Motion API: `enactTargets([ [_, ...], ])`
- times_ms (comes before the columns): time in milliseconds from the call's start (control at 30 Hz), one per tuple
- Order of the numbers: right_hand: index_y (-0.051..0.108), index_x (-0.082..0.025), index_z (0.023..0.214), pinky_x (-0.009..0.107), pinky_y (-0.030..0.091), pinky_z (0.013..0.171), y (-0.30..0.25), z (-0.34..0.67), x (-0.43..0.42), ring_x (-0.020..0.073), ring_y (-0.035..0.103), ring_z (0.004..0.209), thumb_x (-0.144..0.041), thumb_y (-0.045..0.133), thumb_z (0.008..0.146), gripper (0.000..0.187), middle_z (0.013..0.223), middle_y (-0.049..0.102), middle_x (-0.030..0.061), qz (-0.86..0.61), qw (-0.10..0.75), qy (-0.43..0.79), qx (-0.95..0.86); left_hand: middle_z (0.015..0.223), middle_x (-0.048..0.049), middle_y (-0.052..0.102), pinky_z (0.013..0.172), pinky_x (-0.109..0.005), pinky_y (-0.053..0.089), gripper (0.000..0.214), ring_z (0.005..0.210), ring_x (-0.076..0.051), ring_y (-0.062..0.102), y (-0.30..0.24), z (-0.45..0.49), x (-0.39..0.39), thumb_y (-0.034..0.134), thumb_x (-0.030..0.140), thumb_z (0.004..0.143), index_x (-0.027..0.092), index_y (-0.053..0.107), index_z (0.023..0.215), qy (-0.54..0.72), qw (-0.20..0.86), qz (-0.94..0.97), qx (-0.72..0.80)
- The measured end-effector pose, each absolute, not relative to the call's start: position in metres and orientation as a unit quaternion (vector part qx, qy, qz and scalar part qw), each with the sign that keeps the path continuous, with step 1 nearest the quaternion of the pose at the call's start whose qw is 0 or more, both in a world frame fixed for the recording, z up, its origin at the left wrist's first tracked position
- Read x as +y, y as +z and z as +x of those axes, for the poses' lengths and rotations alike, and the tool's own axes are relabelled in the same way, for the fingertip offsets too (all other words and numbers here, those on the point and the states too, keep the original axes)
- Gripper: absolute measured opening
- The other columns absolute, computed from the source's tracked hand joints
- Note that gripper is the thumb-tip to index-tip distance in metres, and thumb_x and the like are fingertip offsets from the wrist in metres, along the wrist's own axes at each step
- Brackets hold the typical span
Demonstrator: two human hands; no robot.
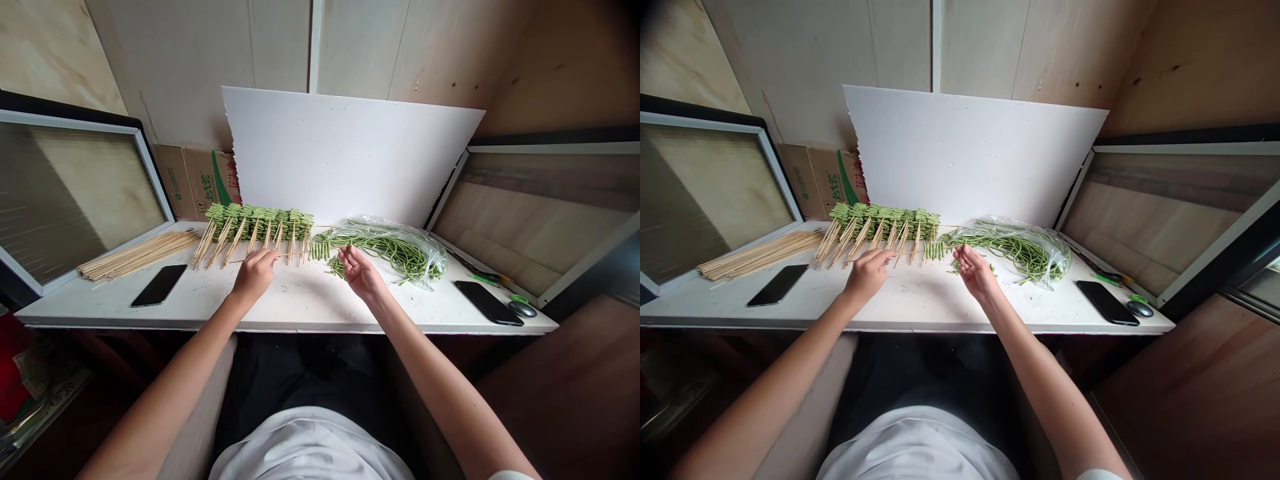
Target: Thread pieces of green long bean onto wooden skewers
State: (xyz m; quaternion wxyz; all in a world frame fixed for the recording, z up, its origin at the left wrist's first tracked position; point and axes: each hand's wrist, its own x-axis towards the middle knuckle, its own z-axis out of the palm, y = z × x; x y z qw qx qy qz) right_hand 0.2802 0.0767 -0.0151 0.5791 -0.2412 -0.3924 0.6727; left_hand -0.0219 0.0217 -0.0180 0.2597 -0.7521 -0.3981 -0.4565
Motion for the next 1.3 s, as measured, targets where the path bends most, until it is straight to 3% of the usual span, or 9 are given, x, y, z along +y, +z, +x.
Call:
enactTargets([
  [567,0.08,-0.023,0.092,0.021,0.052,0.053,-0.0105,0.2797,0.0735,0.0212,0.077,0.097,-0.04,0.096,0.068,0.033,0.103,0.082,0.0059,-0.277,0.602,0.621,-0.418,0.081,-0.0061,0.071,0.071,-0.033,0.054,0.049,0.077,-0.022,0.068,-0.0201,-0.02,0.021,0.038,-0.014,0.07,0.016,0.069,0.093,-0.449,0.296,-0.745,-0.395],
  [900,0.08,-0.021,0.089,0.022,0.052,0.057,-0.0088,0.2807,0.0708,0.0201,0.076,0.093,-0.042,0.097,0.065,0.035,0.101,0.081,0.0066,-0.304,0.583,0.618,-0.432,0.078,-0.0052,0.068,0.074,-0.033,0.053,0.045,0.076,-0.022,0.065,-0.0188,-0.0196,0.0199,0.038,-0.013,0.073,0.017,0.068,0.091,-0.449,0.308,-0.742,-0.391],
  [1300,0.081,-0.026,0.089,0.026,0.049,0.063,-0.0158,0.2749,0.0681,0.0203,0.072,0.095,-0.047,0.091,0.072,0.029,0.099,0.08,0.0032,-0.317,0.586,0.574,-0.476,0.079,-0.0064,0.069,0.07,-0.033,0.051,0.044,0.075,-0.022,0.065,-0.0232,-0.0223,0.023,0.039,-0.011,0.076,0.017,0.069,0.09,-0.444,0.284,-0.749,-0.401],
])
